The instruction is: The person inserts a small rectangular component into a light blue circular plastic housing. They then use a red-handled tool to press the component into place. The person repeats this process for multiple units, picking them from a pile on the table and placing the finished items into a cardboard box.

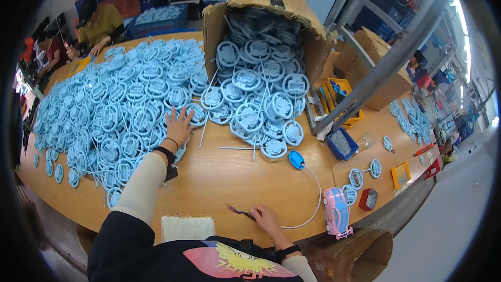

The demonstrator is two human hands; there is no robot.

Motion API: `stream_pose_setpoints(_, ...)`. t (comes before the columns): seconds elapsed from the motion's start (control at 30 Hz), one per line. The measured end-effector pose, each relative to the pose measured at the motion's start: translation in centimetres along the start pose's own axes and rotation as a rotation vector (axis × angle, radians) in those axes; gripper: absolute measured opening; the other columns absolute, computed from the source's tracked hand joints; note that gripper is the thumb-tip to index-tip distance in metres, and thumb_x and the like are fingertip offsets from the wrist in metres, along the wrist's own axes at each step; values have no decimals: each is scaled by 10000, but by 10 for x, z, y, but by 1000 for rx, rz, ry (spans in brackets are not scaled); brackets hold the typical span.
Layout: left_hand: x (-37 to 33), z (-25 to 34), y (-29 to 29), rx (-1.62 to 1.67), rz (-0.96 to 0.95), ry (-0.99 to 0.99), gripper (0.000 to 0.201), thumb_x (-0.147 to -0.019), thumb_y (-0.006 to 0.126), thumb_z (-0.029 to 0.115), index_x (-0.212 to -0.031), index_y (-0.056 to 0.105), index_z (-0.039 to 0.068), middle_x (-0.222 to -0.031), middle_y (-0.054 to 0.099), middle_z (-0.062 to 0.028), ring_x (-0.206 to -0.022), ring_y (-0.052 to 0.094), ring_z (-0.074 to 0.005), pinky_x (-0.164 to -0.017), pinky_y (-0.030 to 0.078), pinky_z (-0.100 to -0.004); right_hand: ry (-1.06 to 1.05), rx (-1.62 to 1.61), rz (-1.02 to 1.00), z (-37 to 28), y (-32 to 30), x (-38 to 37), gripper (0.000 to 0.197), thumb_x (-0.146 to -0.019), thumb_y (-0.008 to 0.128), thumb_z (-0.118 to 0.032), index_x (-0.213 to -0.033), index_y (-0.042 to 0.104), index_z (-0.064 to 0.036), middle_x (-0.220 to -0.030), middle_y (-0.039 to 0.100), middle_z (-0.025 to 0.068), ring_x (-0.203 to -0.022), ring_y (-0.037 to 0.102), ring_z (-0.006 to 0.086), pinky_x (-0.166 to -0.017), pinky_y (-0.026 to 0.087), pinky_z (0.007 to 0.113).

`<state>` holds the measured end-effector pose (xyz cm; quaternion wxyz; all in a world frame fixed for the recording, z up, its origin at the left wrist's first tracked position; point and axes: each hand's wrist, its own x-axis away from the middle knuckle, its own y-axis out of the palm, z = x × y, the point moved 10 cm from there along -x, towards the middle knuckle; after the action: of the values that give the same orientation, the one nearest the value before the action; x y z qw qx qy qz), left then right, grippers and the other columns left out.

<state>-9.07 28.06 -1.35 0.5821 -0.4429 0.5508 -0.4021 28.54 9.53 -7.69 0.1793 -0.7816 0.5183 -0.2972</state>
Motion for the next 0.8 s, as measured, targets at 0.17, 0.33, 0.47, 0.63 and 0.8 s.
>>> stream_pose_setpoints(0.17,-20,-42,2,-117,-54,-81,530,-838,483,358,-1327,295,281,-1381,271,-78,-1260,158,-425,-976,127,-602,63,100,-35,-6,-1,-2,229,-821,571,-269,-796,615,-46,-628,582,39,-558,528,100,-525,419,240)
stream_pose_setpoints(0.33,-49,-61,15,-178,-102,-134,512,-870,431,371,-1345,254,298,-1403,235,-76,-1261,153,-438,-978,103,-608,90,89,2,-8,-4,-4,220,-819,572,-265,-794,614,-50,-616,580,34,-543,526,99,-510,416,245)
stream_pose_setpoints(0.47,-71,-69,23,-199,-179,-212,539,-862,447,365,-1352,237,290,-1411,216,-74,-1261,159,-439,-971,118,-611,55,104,28,-15,-6,-2,219,-819,569,-265,-796,615,-52,-624,584,53,-540,539,121,-507,420,256)
stream_pose_setpoints(0.63,-88,-56,23,-223,-193,-253,506,-838,434,182,-1329,312,165,-1375,253,-171,-1258,203,-419,-986,148,-578,48,115,38,-18,-7,-4,232,-815,565,-298,-795,619,-73,-625,577,74,-535,545,161,-500,420,278)
stream_pose_setpoints(0.8,-87,2,30,110,158,25,475,-776,466,178,-1216,423,4,-1250,398,-229,-1207,311,-400,-979,264,-475,28,194,9,-31,-10,-8,246,-809,567,-321,-792,623,-81,-617,571,74,-536,545,168,-499,421,287)
